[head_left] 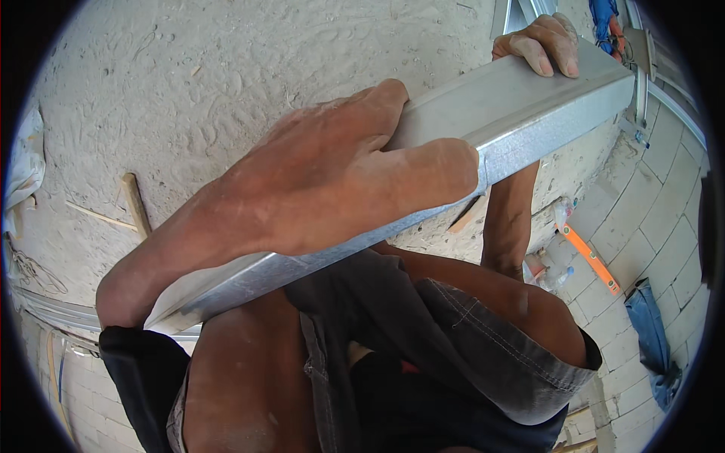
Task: The person cuts a metal stud using shears and then picks up and moves different metal stud pieces by hand on a construction floor.
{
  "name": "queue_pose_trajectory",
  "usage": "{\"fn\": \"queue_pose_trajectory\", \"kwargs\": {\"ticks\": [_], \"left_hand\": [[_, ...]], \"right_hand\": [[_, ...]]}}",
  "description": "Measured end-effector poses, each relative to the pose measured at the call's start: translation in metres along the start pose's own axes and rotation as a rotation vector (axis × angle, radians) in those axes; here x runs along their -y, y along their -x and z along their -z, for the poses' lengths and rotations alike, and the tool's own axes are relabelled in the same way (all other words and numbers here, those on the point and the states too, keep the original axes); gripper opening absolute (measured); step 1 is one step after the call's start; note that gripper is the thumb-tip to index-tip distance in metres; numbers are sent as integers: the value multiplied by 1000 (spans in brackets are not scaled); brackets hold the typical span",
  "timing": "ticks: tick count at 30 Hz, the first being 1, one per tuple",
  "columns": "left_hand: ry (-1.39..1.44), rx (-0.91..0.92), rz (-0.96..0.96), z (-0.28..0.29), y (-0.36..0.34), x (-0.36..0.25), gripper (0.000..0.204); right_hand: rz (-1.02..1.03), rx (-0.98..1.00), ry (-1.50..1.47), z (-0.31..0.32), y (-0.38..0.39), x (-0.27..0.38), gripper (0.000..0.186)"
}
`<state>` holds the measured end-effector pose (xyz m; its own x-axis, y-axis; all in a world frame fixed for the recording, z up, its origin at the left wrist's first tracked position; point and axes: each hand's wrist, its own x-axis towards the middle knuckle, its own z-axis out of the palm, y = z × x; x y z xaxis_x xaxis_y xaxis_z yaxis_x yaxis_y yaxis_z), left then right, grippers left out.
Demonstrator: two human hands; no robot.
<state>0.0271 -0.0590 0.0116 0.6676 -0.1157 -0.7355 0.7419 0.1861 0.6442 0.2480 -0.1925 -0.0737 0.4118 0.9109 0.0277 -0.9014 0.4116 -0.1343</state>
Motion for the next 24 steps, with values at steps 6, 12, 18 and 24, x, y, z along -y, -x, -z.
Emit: {"fn": "queue_pose_trajectory", "kwargs": {"ticks": [6,12,18,24], "left_hand": [[-249,-10,-56,-2,-3,-4,90],[-340,-95,-43,-6,-5,-6,103],[-307,-117,-80,-10,-8,-8,103],[-54,-2,-78,6,-1,13,94]], "right_hand": [[35,15,106,-2,-3,-4,18],[182,9,115,-21,3,-25,28],[166,-5,83,-26,2,-18,28],[131,93,45,-9,-3,-20,28]]}}
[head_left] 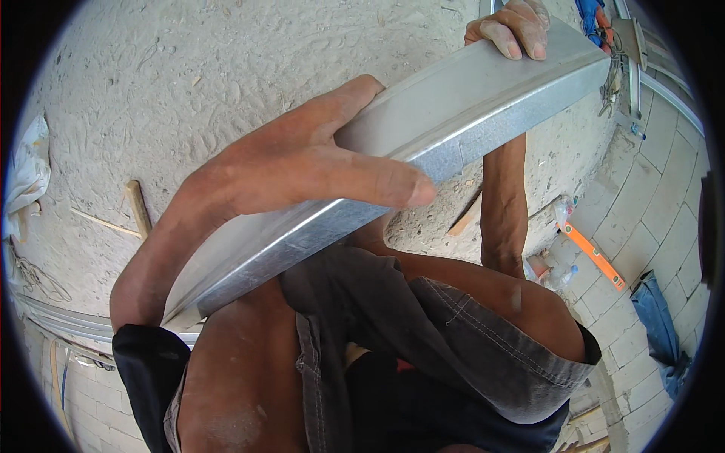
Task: The person cuts a metal stud using shears and then picks up and moves different metal stud pieces by hand on a construction floor.
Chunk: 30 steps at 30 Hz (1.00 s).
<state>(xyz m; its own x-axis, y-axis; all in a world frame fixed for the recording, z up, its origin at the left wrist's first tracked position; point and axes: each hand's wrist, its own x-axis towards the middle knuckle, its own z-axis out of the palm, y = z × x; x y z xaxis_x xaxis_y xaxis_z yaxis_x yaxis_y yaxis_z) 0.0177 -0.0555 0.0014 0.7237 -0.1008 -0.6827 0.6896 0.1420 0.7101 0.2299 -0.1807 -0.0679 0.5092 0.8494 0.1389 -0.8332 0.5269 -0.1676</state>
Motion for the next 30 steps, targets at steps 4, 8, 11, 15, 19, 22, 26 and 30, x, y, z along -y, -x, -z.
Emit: {"fn": "queue_pose_trajectory", "kwargs": {"ticks": [4,8,11,15,19,22,26,30], "left_hand": [[-496,-256,-290,-10,15,22,95],[-873,-424,-407,-16,16,26,92],[-496,-90,-182,12,8,21,93],[264,-39,258,28,11,30,103],[773,360,241,36,-2,62,94],[985,625,90,21,-18,89,94],[1135,844,-141,6,-23,88,98],[1287,1169,-482,-11,-14,49,101]], "right_hand": [[-70,36,7,24,-1,2,27],[-253,196,91,41,-10,22,36],[-105,-270,384,10,14,24,38],[187,-918,716,-34,20,14,54],[220,-621,455,-55,38,45,55],[363,-629,774,-60,38,56,61],[913,-97,1563,-51,36,73,76],[704,262,1311,-66,2,111,74]]}}
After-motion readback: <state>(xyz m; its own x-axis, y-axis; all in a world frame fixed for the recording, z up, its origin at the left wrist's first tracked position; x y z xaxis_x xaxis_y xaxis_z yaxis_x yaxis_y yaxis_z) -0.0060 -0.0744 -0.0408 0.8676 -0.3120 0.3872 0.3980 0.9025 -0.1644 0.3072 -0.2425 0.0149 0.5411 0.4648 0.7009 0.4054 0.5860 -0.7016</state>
